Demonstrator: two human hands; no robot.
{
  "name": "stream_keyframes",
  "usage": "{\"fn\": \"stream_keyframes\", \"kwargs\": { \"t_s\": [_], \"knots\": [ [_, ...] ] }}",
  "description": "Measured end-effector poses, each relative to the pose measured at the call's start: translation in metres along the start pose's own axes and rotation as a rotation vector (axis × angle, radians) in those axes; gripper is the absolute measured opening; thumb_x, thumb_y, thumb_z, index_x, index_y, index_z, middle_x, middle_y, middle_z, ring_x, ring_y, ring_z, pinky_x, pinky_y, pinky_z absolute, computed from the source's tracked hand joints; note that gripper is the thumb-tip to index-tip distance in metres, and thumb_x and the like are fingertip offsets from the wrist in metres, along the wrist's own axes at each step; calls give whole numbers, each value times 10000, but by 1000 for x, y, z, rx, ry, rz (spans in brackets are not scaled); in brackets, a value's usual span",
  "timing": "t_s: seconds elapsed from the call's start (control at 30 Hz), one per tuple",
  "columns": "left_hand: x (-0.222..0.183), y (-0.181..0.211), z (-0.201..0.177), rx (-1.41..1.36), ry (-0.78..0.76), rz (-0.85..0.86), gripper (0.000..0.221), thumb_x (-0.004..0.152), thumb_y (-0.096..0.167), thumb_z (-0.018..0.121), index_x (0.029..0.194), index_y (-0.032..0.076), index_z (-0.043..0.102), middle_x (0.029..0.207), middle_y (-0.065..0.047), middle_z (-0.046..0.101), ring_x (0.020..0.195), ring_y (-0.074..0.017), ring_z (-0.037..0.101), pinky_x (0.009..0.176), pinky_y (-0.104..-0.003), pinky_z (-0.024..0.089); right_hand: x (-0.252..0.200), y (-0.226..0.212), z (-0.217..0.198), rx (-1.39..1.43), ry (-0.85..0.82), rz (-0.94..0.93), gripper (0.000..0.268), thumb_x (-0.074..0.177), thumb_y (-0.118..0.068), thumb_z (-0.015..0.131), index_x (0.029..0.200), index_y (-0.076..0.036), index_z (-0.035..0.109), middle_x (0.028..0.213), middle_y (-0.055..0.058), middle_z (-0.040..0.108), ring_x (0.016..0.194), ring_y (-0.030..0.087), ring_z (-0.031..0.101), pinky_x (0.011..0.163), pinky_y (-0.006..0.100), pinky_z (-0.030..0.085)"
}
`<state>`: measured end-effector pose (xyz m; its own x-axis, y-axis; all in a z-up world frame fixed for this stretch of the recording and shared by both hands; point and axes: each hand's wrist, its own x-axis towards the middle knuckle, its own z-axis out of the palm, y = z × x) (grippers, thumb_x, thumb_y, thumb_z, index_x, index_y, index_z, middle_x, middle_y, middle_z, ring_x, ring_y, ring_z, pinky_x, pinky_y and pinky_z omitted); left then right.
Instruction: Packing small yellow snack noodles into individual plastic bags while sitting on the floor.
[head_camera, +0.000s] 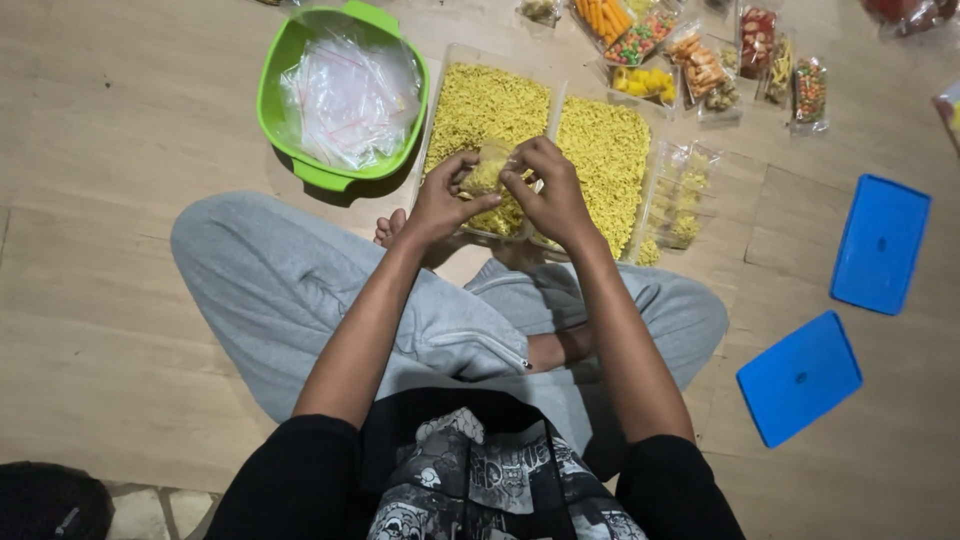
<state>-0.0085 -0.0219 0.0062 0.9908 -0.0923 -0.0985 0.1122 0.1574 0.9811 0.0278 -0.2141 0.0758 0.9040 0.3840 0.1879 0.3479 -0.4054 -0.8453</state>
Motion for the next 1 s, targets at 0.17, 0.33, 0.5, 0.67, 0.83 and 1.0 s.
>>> {"fn": "stream_keyframes", "kwargs": {
  "t_s": [0.17,0.33,0.5,0.67,0.83,1.0],
  "knots": [
    [-3,13,-2,7,-18,-19,712,774,142,971,1353,31,573,1395,-330,540,1376,-545,426,1003,-576,514,-10,-18,-5,16,29,21,53,920,10,773,910,-2,723,1063,163,709,984,344,720,763,394,612],
    [-7,13,1,-77,-84,-41,802,773,80,950,1442,1,516,1419,-322,526,1219,-369,618,913,-383,588,-15,-19,-6,-50,92,-36,102,891,56,800,931,-34,771,1032,144,755,988,335,748,752,373,627],
    [-2,15,2,-49,-77,-25,560,848,111,903,1330,64,621,1256,-237,662,1153,-346,668,852,-374,606,-18,-16,-12,-54,144,-55,138,863,-9,851,906,-101,759,893,82,768,882,287,752,766,365,612],
    [4,5,2,-30,-56,-28,547,843,69,889,1322,52,624,1272,-254,649,1176,-390,657,874,-421,610,-19,-19,-11,-72,119,-16,158,840,40,811,873,-94,735,836,75,760,841,288,750,773,389,590],
    [6,0,0,-95,-54,-25,488,814,-38,843,1248,102,669,1181,-127,686,1058,-221,698,856,-292,628,-21,-28,-12,-118,102,-50,194,837,70,778,939,-88,731,861,98,738,857,320,728,801,410,577],
    [1,2,5,-159,-48,-33,551,783,-69,858,1277,43,641,1182,-186,649,1057,-225,663,905,-362,631,-19,-44,-17,-303,17,-149,231,858,-2,797,1065,-102,776,1098,138,715,1001,376,684,868,472,563]
  ]
}}
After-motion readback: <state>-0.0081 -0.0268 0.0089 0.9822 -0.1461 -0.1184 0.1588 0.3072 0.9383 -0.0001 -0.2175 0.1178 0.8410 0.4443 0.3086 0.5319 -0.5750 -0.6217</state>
